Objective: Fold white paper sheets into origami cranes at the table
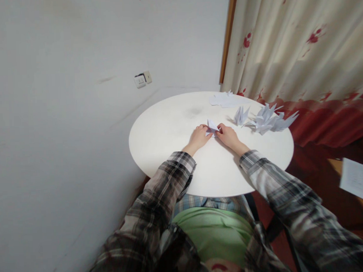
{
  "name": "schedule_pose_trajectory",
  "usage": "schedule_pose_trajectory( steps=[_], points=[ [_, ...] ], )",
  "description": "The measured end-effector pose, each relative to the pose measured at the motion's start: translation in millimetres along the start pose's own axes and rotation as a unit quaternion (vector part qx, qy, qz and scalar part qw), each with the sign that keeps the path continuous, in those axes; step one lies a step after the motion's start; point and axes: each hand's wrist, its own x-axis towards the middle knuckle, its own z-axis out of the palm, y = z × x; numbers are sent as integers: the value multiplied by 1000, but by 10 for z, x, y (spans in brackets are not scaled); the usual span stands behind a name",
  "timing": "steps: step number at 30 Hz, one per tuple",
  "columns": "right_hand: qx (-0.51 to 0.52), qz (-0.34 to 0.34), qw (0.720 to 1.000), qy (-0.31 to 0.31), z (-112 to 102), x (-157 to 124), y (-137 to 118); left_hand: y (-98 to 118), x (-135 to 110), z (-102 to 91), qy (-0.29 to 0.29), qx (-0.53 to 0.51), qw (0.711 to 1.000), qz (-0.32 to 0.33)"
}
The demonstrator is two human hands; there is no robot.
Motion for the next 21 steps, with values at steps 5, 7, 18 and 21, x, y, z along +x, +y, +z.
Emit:
schedule_pose_trajectory(
  steps=[5, 7, 18, 21],
  points=[
    [2, 7, 1000, -4, 0, 5, 2, 5, -2, -4, 1, 3, 1000, -3],
    [4, 6, 1000, -4, -3, 4, 1, 4, -1, -2, 1, 3, 1000, -4],
    [10, -1, 1000, -3, -4, -8, -3, 17, 2, 1, -6, 13, 1000, 4],
    [10, -2, 1000, 3, -2, -13, -5, 15, 2, 1, -8, 16, 1000, 4]
  ],
)
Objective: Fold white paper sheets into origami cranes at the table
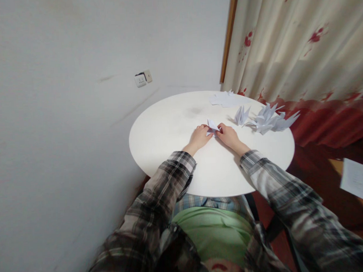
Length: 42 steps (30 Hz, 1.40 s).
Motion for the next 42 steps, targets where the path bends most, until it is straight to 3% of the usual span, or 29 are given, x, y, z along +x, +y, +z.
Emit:
schedule_pose_trajectory(
  steps=[42],
  points=[
    [1, 0, 1000, -3, 7, 11, 10, 3, -5, -10, 2, -13, 1000, -5]
  ],
)
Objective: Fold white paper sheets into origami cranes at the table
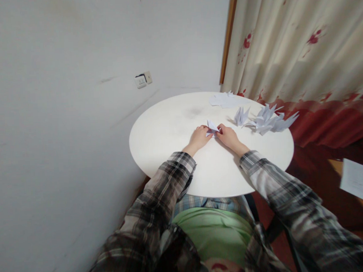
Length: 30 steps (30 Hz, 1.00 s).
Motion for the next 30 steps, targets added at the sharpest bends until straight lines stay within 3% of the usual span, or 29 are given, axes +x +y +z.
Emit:
schedule_pose_trajectory(
  steps=[13, 25, 30],
  points=[
    [-12, -12, 1000, 15, 33, 20, 5, -36, -5, -17, 85, -84, 991, -63],
    [-25, -1, 996, 80, 43, 22, 35, 38, -15, -74, 41, -132, 989, -54],
    [-6, 33, 996, 87, 35, 5, 36, 92, -21, -105, 9, -152, 984, -88]
  ],
)
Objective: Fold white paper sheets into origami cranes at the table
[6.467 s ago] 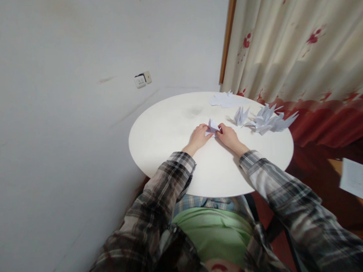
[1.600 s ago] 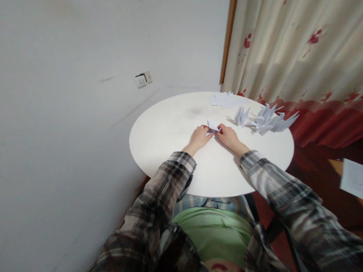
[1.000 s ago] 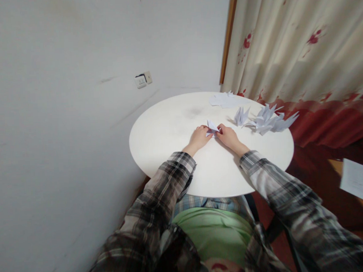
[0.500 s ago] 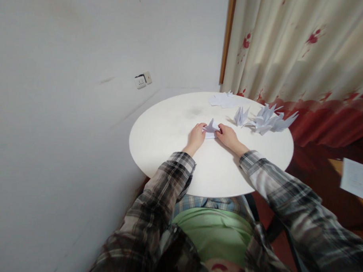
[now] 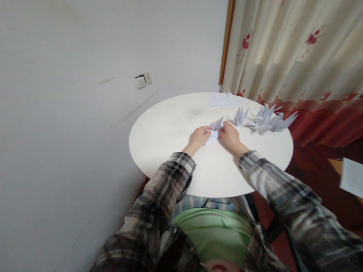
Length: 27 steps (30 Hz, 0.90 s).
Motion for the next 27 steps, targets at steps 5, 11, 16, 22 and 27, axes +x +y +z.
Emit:
schedule_pose_trajectory(
  steps=[5, 11, 16, 22, 27],
  points=[
    [23, 17, 1000, -6, -15, -11, -14, -26, 21, 11, 2, -11, 1000, -2],
    [46, 11, 999, -11, -21, -5, -32, -55, 27, 7, 13, 22, 1000, -2],
    [47, -19, 998, -25, 11, 11, -26, -120, 34, 44, 41, 59, 997, 38],
    [52, -107, 992, -50, 43, 28, -18, -166, 60, 82, 72, 70, 992, 81],
    [70, -147, 985, -50, 72, 38, -4, -125, 65, 68, 68, 46, 991, 101]
  ],
)
